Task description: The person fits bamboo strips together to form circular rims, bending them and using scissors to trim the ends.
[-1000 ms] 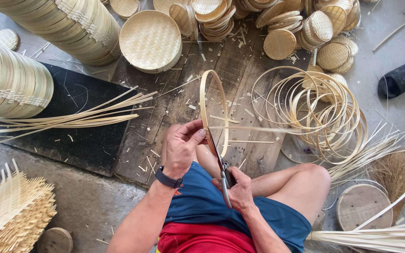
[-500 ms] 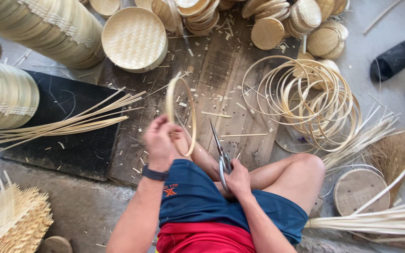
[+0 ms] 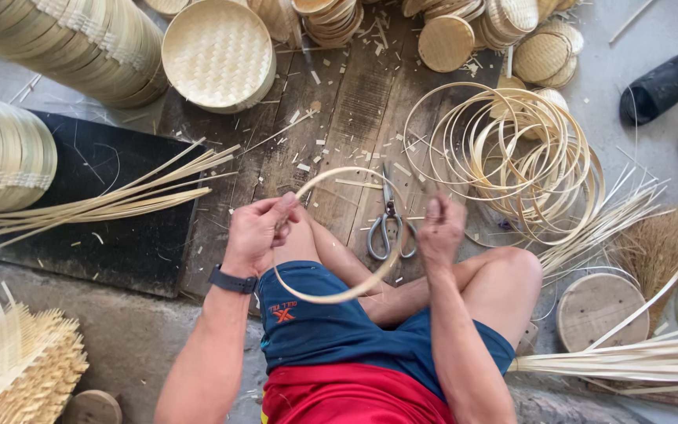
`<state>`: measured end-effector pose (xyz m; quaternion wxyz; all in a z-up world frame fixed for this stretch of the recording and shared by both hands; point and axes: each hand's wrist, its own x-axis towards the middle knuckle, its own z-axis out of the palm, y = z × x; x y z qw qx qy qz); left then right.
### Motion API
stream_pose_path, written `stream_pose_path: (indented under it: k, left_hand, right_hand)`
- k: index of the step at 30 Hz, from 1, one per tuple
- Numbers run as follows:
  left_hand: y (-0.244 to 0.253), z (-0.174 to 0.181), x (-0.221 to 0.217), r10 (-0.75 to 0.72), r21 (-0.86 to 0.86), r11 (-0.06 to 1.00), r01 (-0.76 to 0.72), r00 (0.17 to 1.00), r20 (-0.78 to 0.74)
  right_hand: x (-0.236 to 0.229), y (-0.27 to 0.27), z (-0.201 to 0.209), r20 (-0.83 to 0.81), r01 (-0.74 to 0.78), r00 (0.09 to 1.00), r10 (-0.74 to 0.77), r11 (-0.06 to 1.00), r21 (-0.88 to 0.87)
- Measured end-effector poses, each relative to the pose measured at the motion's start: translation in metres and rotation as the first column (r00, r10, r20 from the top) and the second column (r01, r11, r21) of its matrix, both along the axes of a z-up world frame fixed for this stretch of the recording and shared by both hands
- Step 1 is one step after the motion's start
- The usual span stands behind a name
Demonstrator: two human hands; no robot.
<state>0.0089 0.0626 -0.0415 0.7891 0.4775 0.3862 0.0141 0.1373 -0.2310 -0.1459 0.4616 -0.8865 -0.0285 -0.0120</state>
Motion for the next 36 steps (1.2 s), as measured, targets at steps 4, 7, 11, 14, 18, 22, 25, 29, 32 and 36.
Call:
stream_pose_path:
  k: [4,7,11,14,18,22,25,29,32,36]
  left_hand:
    - [-0.020,0.011,0.017,-0.275,-0.173,0.946,0.273,0.961,0.011]
    - [-0.046,0.021,0.027,-0.398,-0.231,0.889,0.395,0.917,0.034]
    - [-0.055,0.033,0.029,-0.428,-0.505,0.781,0.367,0.904,-0.006]
    - [-0.059,0.029,0.025,-0.554,-0.582,0.660,0.475,0.831,0.051]
    - [-0.075,0.013,0.022,-0.601,-0.465,0.683,0.563,0.795,0.079]
    - [-0.083,0.006,0.018,-0.517,-0.330,0.819,0.469,0.853,-0.071]
    - [-0.083,0.008,0.025,-0.475,-0.354,0.837,0.418,0.875,-0.089]
    - [-0.073,0.005,0.032,-0.544,-0.408,0.747,0.526,0.835,0.080]
    - [-0.057,0.001,0.032,-0.589,-0.301,0.753,0.586,0.803,0.091]
    - [-0.029,-0.005,0.024,-0.343,-0.278,0.900,0.337,0.939,0.026]
  right_hand:
    - [-0.008,0.019,0.118,0.527,-0.463,0.717,0.456,0.877,-0.130]
    - [-0.008,0.047,0.166,0.532,-0.657,0.496,0.687,0.697,-0.287]
    - [-0.007,0.053,0.189,0.455,-0.754,0.425,0.782,0.585,-0.300]
    - [-0.017,0.050,0.186,0.409,-0.811,0.303,0.861,0.459,-0.364]
    - [-0.031,0.056,0.177,0.432,-0.781,0.345,0.833,0.510,-0.360]
    - [-0.039,0.060,0.170,0.460,-0.694,0.423,0.781,0.605,-0.390]
    - [-0.039,0.060,0.166,0.488,-0.670,0.448,0.749,0.643,-0.371]
    - [-0.038,0.058,0.156,0.463,-0.601,0.487,0.741,0.668,-0.438]
    - [-0.020,0.049,0.151,0.448,-0.630,0.538,0.714,0.693,-0.349]
    - [0.013,0.009,0.141,-0.233,-0.480,0.838,0.493,0.870,0.115]
